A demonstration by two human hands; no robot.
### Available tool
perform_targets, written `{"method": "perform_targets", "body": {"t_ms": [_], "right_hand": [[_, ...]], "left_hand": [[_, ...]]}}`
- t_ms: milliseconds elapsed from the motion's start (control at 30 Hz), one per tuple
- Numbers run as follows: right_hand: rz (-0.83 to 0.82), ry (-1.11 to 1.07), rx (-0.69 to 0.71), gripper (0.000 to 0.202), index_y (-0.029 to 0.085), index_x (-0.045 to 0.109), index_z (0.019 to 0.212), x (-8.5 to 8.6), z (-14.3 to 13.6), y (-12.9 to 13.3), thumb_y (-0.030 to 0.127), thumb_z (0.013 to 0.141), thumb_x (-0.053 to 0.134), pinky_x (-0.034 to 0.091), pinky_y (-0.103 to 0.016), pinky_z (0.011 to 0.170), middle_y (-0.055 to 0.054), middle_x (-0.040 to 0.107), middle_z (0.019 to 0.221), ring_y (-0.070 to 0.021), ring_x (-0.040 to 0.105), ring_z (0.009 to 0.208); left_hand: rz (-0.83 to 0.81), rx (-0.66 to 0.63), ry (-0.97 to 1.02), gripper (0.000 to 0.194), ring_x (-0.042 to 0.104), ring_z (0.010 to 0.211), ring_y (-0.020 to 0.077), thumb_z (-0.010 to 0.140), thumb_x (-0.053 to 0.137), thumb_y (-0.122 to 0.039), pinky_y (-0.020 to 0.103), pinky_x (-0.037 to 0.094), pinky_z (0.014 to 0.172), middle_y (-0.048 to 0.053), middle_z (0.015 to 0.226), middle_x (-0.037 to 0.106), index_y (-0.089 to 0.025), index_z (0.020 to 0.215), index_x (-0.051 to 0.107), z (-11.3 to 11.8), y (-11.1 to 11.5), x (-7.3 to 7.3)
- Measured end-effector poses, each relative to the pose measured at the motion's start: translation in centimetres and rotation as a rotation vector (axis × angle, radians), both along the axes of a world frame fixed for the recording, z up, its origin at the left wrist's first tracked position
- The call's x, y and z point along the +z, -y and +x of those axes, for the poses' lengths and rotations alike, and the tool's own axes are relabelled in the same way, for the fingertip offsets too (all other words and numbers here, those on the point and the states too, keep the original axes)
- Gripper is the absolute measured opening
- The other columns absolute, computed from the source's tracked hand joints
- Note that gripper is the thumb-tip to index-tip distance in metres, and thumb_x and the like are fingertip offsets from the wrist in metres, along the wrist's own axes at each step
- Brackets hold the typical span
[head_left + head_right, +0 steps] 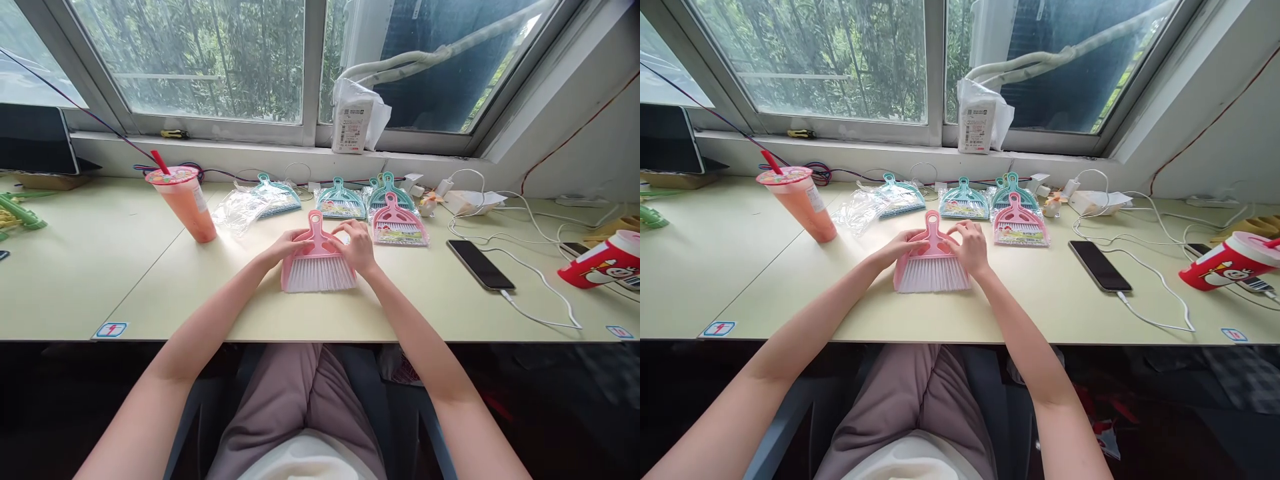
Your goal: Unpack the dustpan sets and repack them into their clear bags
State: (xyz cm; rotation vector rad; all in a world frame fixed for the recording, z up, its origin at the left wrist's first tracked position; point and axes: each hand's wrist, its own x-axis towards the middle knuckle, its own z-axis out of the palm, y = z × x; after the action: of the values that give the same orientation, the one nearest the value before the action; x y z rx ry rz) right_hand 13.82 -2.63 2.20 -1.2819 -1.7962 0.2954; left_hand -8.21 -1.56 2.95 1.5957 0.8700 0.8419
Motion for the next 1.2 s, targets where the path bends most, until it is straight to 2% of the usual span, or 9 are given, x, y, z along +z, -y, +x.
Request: {"method": "perform_targets", "body": {"t_ms": [100,167,233,333,467,667,867,1100,1200], "right_hand": [[-0.221,-0.156,0.199,0.049,0.021,0.065,0.118,0.1,0.4,-0.4,0.05,0.078,0.071,0.049,-0.04,0.089,-0.01,0.067,0.119,-0.0255,0.062,0.104],[-0.395,-0.227,0.344,0.05,0.02,0.067,0.117,0.2,0.4,-0.3,0.052,0.078,0.068,0.05,-0.034,0.082,-0.008,0.071,0.108,-0.022,0.065,0.094],[-0.498,-0.281,0.418,0.047,0.018,0.072,0.108,0.4,0.2,0.0,0.053,0.078,0.068,0.048,-0.03,0.075,-0.004,0.072,0.09,-0.0185,0.064,0.081],[-0.571,-0.395,0.401,0.046,0.015,0.074,0.1,0.5,-0.3,0.3,0.051,0.071,0.073,0.045,-0.028,0.068,-0.001,0.068,0.073,-0.0139,0.058,0.067],[-0.597,-0.481,0.37,0.044,0.014,0.076,0.092,0.2,-0.5,0.3,0.047,0.063,0.08,0.043,-0.027,0.067,0.0,0.066,0.067,-0.0123,0.055,0.063],[-0.618,-0.59,0.335,0.046,0.014,0.077,0.093,-0.5,-0.6,0.0,0.043,0.058,0.083,0.045,-0.028,0.066,-0.002,0.07,0.069,-0.0138,0.059,0.065],[-0.656,-0.681,0.262,0.043,0.015,0.078,0.086,-0.5,-0.8,0.1,0.038,0.052,0.087,0.049,-0.029,0.065,-0.003,0.072,0.068,-0.0158,0.063,0.064],[-0.618,-0.706,0.242,0.042,0.016,0.077,0.087,-0.7,-1.2,0.2,0.039,0.053,0.087,0.049,-0.029,0.07,-0.002,0.071,0.068,-0.0157,0.064,0.066],[-0.579,-0.669,0.256,0.043,0.016,0.077,0.088,-1.0,-1.2,-0.2,0.048,0.061,0.082,0.05,-0.031,0.074,-0.002,0.072,0.069,-0.0179,0.067,0.07]], "left_hand": [[0.008,-0.008,-0.043,0.051,0.063,0.075,0.0193,0.073,0.07,-0.055,0.029,0.046,0.067,0.007,0.084,0.069,-0.012,0.101,0.071,-0.1,0.1,0.2],[0.024,-0.01,-0.062,0.045,0.058,0.066,0.0158,0.074,0.069,-0.055,0.027,0.041,0.061,0.004,0.074,0.066,-0.013,0.088,0.071,0.0,0.2,0.2],[0.026,-0.021,-0.049,0.041,0.054,0.062,0.0136,0.075,0.068,-0.054,0.026,0.037,0.058,0.002,0.07,0.063,-0.014,0.082,0.07,0.1,0.3,0.1],[0.024,-0.037,-0.039,0.039,0.052,0.06,0.013,0.076,0.066,-0.053,0.026,0.036,0.056,0.001,0.068,0.06,-0.015,0.079,0.068,0.3,0.4,0.1],[0.049,-0.037,-0.066,0.037,0.05,0.058,0.013,0.076,0.065,-0.052,0.027,0.036,0.056,0.001,0.065,0.057,-0.015,0.076,0.068,0.4,0.5,0.2],[0.026,-0.005,-0.047,0.036,0.047,0.058,0.0121,0.073,0.069,-0.049,0.026,0.033,0.055,0.001,0.064,0.056,-0.013,0.075,0.07,0.5,0.4,0.2],[-0.01,0.015,-0.038,0.04,0.047,0.058,0.0113,0.069,0.072,-0.046,0.025,0.032,0.055,0.001,0.061,0.056,-0.01,0.085,0.075,0.6,0.5,0.6],[0.009,0.039,0.014,0.039,0.054,0.064,0.0127,0.072,0.071,-0.047,0.024,0.037,0.059,0.002,0.07,0.063,-0.011,0.089,0.074,0.8,0.1,-0.2],[-0.091,-0.012,-0.032,0.044,0.061,0.072,0.017,0.071,0.073,-0.05,0.026,0.042,0.062,0.005,0.083,0.069,-0.012,0.093,0.072,0.2,-0.2,-0.5]]}}
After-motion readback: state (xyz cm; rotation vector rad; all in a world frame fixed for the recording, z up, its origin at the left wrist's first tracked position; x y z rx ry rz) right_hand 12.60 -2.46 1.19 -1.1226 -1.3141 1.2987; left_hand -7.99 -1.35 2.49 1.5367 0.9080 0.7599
